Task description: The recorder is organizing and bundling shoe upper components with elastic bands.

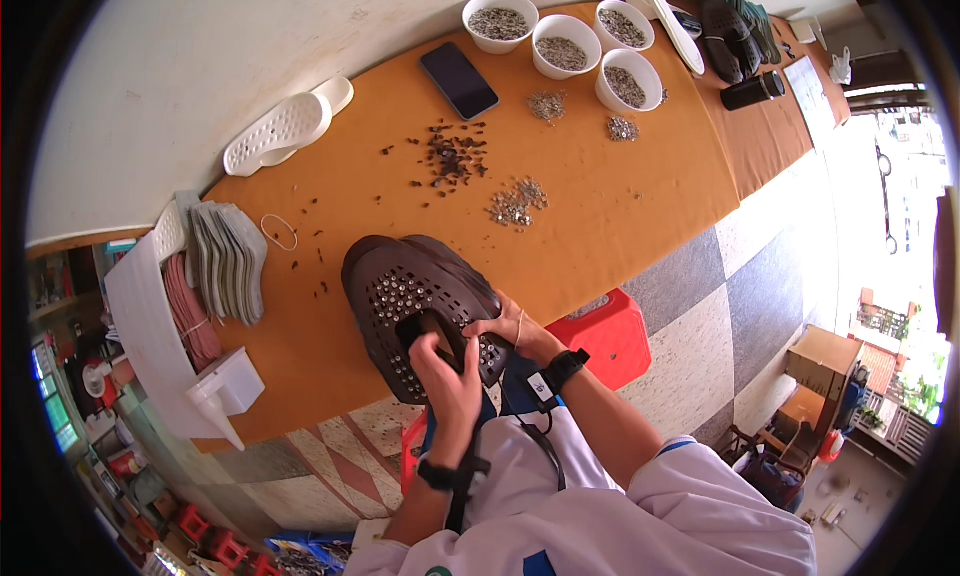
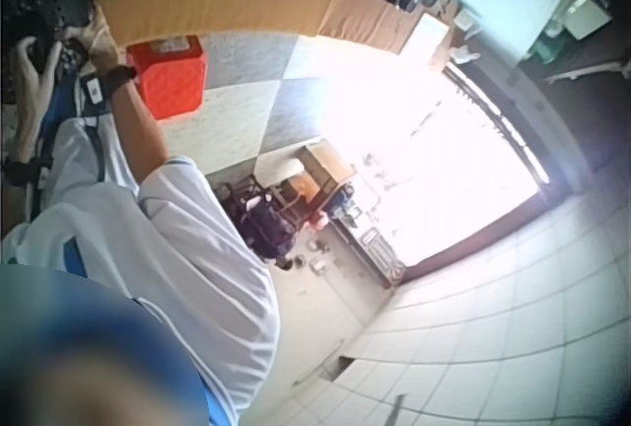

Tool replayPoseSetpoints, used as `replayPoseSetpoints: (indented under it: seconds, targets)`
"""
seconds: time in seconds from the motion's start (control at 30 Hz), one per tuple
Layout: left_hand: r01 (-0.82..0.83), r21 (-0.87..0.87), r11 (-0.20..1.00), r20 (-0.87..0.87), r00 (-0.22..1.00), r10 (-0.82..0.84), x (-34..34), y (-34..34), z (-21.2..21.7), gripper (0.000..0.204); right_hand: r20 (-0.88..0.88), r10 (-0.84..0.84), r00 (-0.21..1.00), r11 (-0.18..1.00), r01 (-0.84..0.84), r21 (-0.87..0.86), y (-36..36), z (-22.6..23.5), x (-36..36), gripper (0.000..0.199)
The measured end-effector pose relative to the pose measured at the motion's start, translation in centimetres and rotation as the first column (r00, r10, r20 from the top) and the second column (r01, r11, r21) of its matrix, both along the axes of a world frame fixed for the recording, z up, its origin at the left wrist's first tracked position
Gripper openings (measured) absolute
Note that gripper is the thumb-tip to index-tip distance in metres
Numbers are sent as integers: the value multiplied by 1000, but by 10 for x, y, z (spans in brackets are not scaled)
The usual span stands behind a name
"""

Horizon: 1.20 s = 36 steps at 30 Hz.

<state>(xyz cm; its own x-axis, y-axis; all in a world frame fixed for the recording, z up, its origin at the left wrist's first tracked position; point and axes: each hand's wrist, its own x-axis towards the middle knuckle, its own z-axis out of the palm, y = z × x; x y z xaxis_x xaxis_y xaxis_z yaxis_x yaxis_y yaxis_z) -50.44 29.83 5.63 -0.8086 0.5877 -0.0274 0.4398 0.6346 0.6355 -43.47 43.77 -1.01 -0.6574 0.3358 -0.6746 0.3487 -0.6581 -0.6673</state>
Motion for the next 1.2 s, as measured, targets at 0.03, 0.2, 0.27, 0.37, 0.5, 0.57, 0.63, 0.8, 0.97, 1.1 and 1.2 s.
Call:
replayPoseSetpoints:
  seconds: [0.03, 0.2, 0.27, 0.37, 0.5, 0.57, 0.63, 0.8, 0.97, 1.1, 1.2]
  targets:
    - [41, 30, 999, 151, 987, -45, 11, -2, 19, 43, 0, 9, 1000, 1000, -9, 0, 0, -2, 0, 93]
    - [66, 130, 989, 232, 968, -95, 52, 22, -1, 15, 36, 37, 999, 999, -37, -2, -3, -11, -3, 92]
    - [-50, 65, 997, 425, 905, 18, 51, 27, -11, 13, 46, 56, 997, 998, -55, -28, -2, -4, -6, 93]
    - [-32, 51, 998, 595, 804, -5, 47, 25, -14, 16, 61, 74, 995, 997, -73, -22, 2, -7, -6, 93]
    - [-109, 66, 992, 813, 582, 10, 50, 31, 0, 17, 106, 108, 989, 994, -109, -2, 7, -16, -5, 92]
    - [-191, 48, 980, 867, 495, 54, 51, 33, 3, 15, 109, 140, 984, 989, -143, 21, 9, -21, -4, 91]
    - [-187, 22, 982, 959, 280, 32, 52, 31, -7, 20, 118, 172, 978, 983, -178, 40, 10, -20, -5, 90]
    - [-6, -47, 999, 931, 362, 46, 96, -29, -48, 51, 79, 180, 980, 946, -151, -287, 26, 5, -15, 80]
    - [-371, -279, 886, 902, 215, 374, 88, -53, -56, 53, 69, 268, 961, 930, -240, -278, 37, 24, -18, 63]
    - [-610, -207, 765, 955, 45, 295, 83, -44, -36, 54, 40, 267, 963, 934, -248, -257, 37, 24, -16, 68]
    - [-649, -180, 739, 966, 26, 258, 84, -47, -19, 62, 25, 265, 964, 930, -248, -272, 38, 20, -15, 73]
